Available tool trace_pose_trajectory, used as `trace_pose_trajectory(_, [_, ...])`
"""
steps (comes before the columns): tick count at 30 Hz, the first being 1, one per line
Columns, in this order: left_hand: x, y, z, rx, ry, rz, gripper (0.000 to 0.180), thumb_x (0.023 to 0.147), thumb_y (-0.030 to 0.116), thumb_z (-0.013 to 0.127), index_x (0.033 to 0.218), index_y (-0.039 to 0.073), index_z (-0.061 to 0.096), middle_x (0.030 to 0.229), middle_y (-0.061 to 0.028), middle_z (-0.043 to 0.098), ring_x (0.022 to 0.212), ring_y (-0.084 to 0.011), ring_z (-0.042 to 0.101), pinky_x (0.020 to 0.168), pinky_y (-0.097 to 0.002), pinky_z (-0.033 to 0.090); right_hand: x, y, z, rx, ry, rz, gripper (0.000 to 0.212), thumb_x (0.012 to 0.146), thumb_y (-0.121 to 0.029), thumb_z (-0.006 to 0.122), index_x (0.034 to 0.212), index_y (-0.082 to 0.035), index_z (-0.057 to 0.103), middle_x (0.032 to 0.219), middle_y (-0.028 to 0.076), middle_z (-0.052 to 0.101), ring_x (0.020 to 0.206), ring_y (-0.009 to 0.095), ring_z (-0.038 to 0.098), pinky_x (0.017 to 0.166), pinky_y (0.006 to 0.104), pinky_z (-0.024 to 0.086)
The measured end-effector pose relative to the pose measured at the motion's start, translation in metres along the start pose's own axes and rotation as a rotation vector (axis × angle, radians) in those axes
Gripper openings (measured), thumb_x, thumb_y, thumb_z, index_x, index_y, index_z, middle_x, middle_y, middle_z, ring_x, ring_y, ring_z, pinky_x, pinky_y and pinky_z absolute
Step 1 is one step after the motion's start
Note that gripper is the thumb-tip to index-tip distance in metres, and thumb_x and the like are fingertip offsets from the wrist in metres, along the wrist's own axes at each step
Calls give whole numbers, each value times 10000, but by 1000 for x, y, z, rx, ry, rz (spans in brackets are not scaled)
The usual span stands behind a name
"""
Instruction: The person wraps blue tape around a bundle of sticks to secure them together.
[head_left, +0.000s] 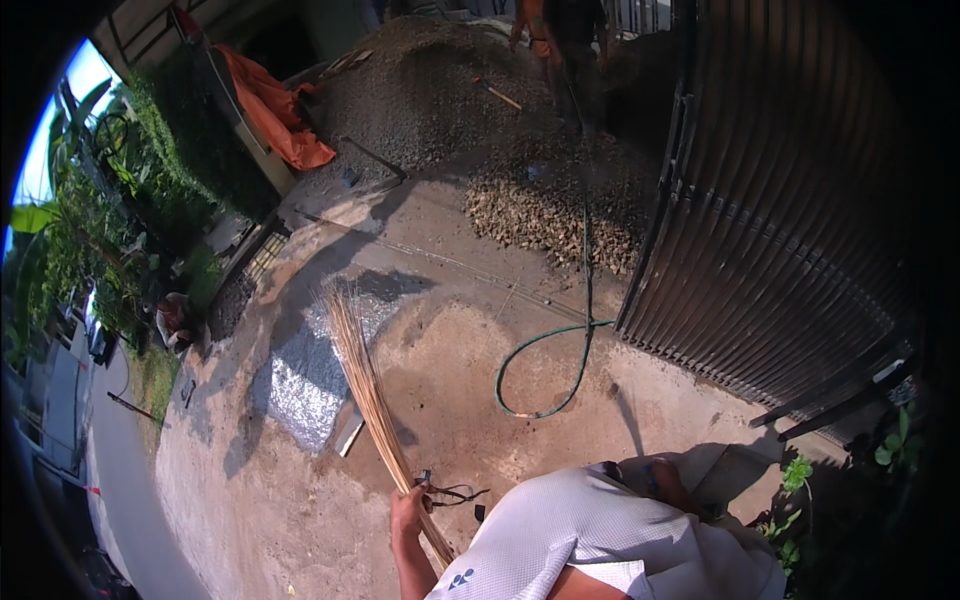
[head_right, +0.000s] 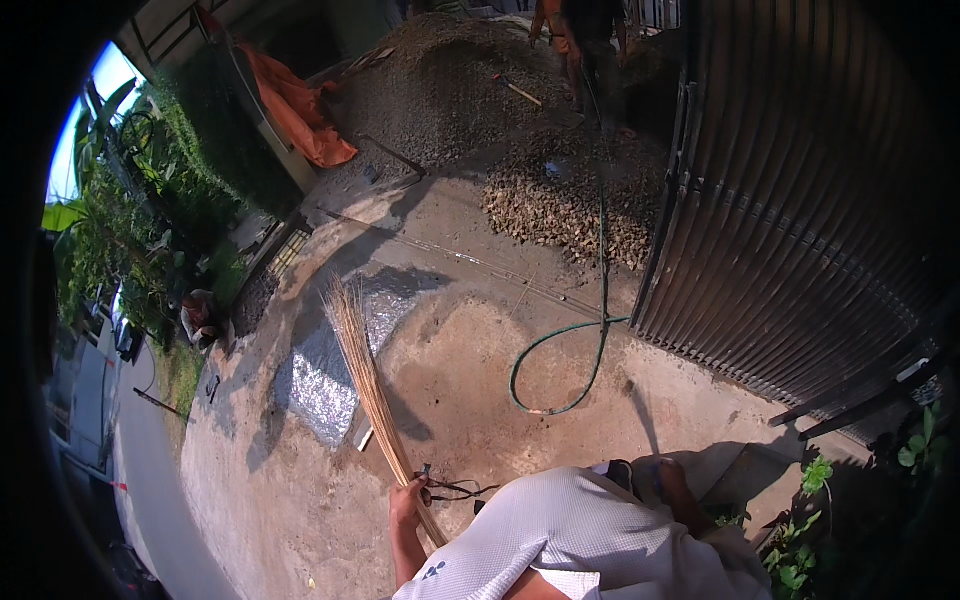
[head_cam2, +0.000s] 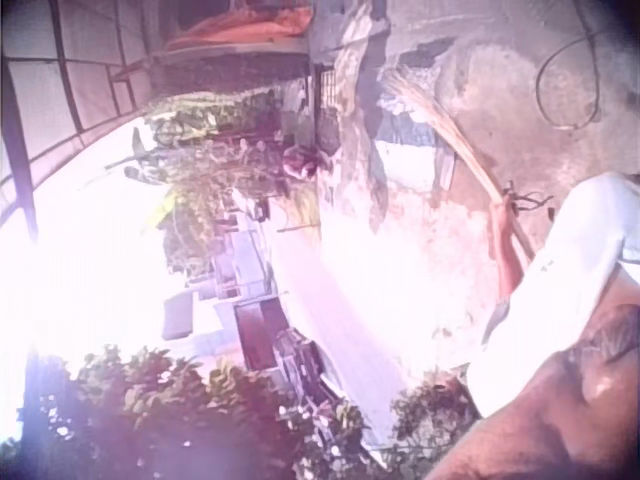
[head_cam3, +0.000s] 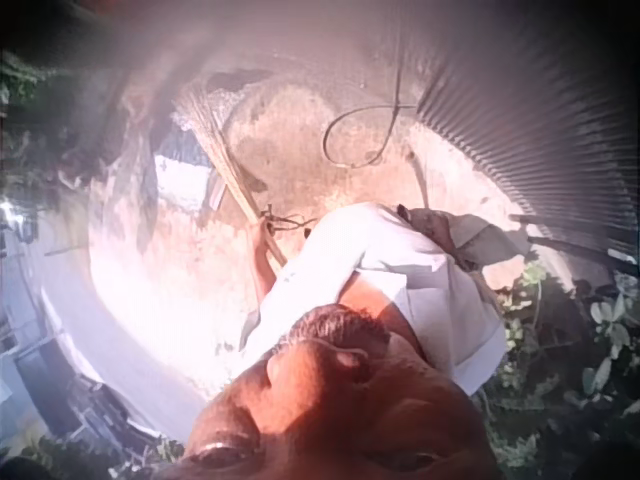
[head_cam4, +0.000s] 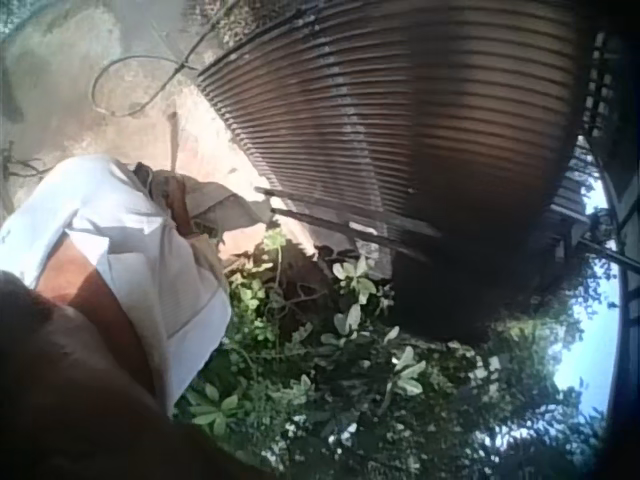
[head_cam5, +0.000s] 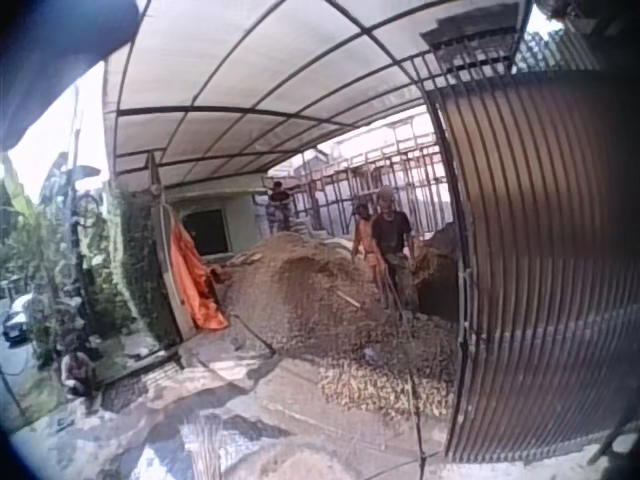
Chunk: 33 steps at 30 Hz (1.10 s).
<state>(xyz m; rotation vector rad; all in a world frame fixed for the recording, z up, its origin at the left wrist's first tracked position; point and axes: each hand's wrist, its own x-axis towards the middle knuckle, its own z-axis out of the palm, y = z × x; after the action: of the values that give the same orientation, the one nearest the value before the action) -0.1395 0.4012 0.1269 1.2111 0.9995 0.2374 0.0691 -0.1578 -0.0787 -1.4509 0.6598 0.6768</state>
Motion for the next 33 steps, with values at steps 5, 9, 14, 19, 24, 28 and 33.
trace_pose_trajectory(5, [-4, -12, -9, -37, 85, -21, 161, 882, 82, 713, 985, -31, 663, 767, -92, 664, 509, -169, 562, 443, -321, 448, 11, -51, 41, -706, -58, -61, 264, 914, -297, 593, 901, -68, 722, 669, 43, 595, 580, 165, 570, 525, 391, 478])
trace_pose_trajectory(9, [-2, -23, -10, -82, 75, 11, 134, 881, 81, 713, 950, -15, 650, 733, -64, 621, 511, -167, 563, 444, -315, 450, 38, -53, 72, -106, -185, 10, 333, 906, -386, 645, 815, -68, 687, 714, 74, 629, 614, 193, 593, 589, 364, 481])
trace_pose_trajectory(14, [-7, -10, -1, -84, 80, -7, 127, 892, 89, 708, 937, -16, 651, 723, -53, 613, 509, -153, 554, 451, -302, 442, -4, -94, 92, -389, -162, -90, 460, 1021, -455, 560, 859, -39, 671, 694, 39, 582, 607, 153, 569, 566, 307, 470])
trace_pose_trajectory(19, [-3, 15, 11, -70, 94, -23, 178, 908, 146, 695, 955, -22, 660, 732, -61, 623, 512, -141, 544, 464, -293, 425, -28, -114, 103, 369, -136, 181, 325, 1038, -324, 590, 1079, -2, 613, 852, 119, 664, 667, 223, 628, 585, 346, 554])
trace_pose_trajectory(24, [23, 40, 26, -134, 52, -39, 205, 906, 161, 707, 988, -20, 657, 790, -72, 653, 536, -142, 556, 480, -302, 439, -18, -117, 94, 314, -298, 42, 324, 1051, -318, 575, 1147, -11, 606, 775, 70, 624, 595, 166, 568, 526, 292, 479])
trace_pose_trajectory(28, [55, 67, 49, -124, 57, -32, 207, 908, 170, 717, 992, -10, 662, 798, -70, 665, 542, -140, 558, 481, -299, 438, 0, -131, 103, 128, -215, 33, 356, 1043, -396, 584, 1066, -43, 626, 653, -4, 514, 513, 93, 461, 483, 256, 369])
trace_pose_trajectory(33, [94, 104, 60, -61, 96, -29, 207, 913, 165, 713, 998, -15, 657, 811, -81, 667, 536, -136, 556, 477, -300, 438, 14, -199, 134, -2, -229, 27, 347, 981, -415, 674, 870, -98, 583, 666, -43, 448, 582, 73, 479, 533, 251, 379])
